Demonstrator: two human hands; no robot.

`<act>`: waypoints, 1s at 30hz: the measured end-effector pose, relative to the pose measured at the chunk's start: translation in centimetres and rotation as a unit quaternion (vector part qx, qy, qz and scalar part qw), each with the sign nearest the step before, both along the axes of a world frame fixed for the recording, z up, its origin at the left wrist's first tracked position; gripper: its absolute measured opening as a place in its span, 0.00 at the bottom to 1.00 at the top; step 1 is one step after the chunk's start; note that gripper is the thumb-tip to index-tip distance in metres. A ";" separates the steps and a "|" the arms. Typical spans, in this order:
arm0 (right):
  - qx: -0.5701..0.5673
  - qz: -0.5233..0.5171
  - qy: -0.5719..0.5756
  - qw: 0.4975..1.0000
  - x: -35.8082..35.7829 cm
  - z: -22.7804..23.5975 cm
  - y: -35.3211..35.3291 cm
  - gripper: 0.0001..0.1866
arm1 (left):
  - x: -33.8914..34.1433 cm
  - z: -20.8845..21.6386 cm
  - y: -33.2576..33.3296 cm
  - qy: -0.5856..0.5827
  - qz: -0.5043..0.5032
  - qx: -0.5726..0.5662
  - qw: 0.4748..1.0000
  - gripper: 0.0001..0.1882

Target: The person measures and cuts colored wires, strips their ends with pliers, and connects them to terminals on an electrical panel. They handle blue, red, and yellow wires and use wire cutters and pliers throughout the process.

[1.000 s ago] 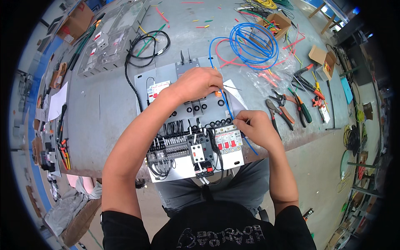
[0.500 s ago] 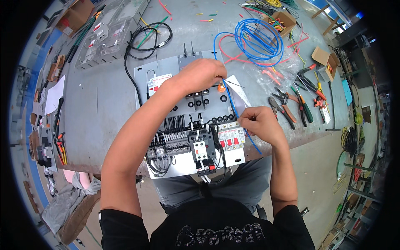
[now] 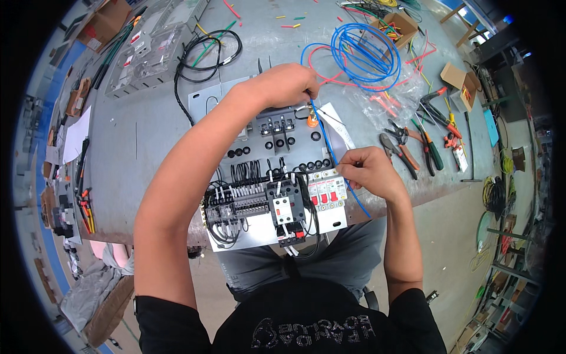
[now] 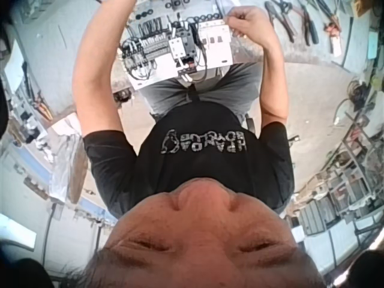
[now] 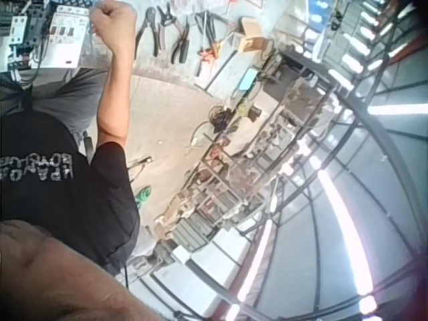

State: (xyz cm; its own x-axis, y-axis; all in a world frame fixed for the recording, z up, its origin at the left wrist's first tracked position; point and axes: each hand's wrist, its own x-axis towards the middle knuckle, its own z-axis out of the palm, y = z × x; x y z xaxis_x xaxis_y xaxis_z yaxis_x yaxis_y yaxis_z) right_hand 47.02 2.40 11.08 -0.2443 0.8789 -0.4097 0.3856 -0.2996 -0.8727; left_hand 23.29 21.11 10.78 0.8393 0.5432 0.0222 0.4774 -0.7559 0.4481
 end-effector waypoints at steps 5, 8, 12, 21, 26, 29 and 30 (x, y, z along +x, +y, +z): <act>-0.002 0.000 0.014 1.000 0.1 -0.4 -0.1 0.10 | -0.2 -0.5 0.2 -0.035 -0.004 0.003 0.999 0.06; -0.005 -0.004 0.012 1.000 0.0 -0.1 -0.1 0.10 | -0.3 -0.8 0.3 -0.036 -0.001 0.006 0.999 0.06; -0.005 0.000 0.023 1.000 0.2 -0.1 -0.1 0.09 | -0.2 -0.6 0.1 -0.021 -0.006 0.019 1.000 0.07; 0.089 -0.144 0.259 0.951 8.2 6.0 1.0 0.11 | 0.5 5.4 0.4 -0.215 0.004 0.059 0.975 0.06; 0.290 -0.189 -0.278 0.896 15.9 0.0 -0.3 0.15 | 3.6 8.8 -1.1 -0.265 0.117 -0.032 0.957 0.08; 0.187 -0.153 -0.381 0.892 15.3 -1.2 -1.4 0.16 | 4.3 9.2 -1.6 -0.266 0.137 -0.061 0.952 0.08; 0.222 -0.142 -0.387 0.884 15.5 -1.6 -1.7 0.15 | 4.7 9.5 -2.0 -0.269 0.154 -0.072 0.948 0.09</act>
